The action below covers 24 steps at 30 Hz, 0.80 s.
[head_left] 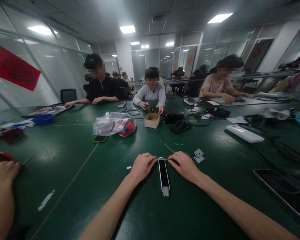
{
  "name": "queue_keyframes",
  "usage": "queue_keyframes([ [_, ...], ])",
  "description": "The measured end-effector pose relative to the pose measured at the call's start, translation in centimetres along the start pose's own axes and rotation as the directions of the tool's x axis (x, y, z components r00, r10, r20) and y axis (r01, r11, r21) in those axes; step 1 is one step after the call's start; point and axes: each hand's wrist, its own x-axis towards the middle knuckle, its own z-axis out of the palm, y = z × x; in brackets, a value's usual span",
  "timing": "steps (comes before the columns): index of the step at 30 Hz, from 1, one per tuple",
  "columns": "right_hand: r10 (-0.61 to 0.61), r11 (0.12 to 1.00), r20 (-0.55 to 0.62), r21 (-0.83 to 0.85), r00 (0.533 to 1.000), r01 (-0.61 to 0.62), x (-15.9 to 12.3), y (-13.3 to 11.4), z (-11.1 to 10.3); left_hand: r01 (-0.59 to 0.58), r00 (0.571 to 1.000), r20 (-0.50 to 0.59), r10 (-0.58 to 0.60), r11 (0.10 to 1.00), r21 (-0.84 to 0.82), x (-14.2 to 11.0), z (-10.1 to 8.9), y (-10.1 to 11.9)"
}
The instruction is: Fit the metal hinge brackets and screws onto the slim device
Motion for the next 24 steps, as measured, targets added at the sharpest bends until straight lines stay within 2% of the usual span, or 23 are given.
queue_keyframes([
  [16, -0.019, 0.999, 0.009, -0.036, 1.0, 0.019, 0.1, -0.2, -0.6, 0.056, 0.998, 0.001, -0.056, 0.997, -0.058, -0.1, -0.2, 0.6],
  [19, -0.021, 0.997, -0.027, -0.074, 0.999, 0.019, 0.1, 0.6, -1.8, 0.073, 0.997, 0.004, -0.073, 0.995, -0.064, 0.0, -0.2, 0.5],
  [24, 0.013, 0.988, -0.078, -0.155, 0.997, -0.025, -0.4, 3.5, -5.1, 0.059, 0.998, 0.009, -0.059, 0.996, -0.069, 0.0, -0.1, 0.2],
])
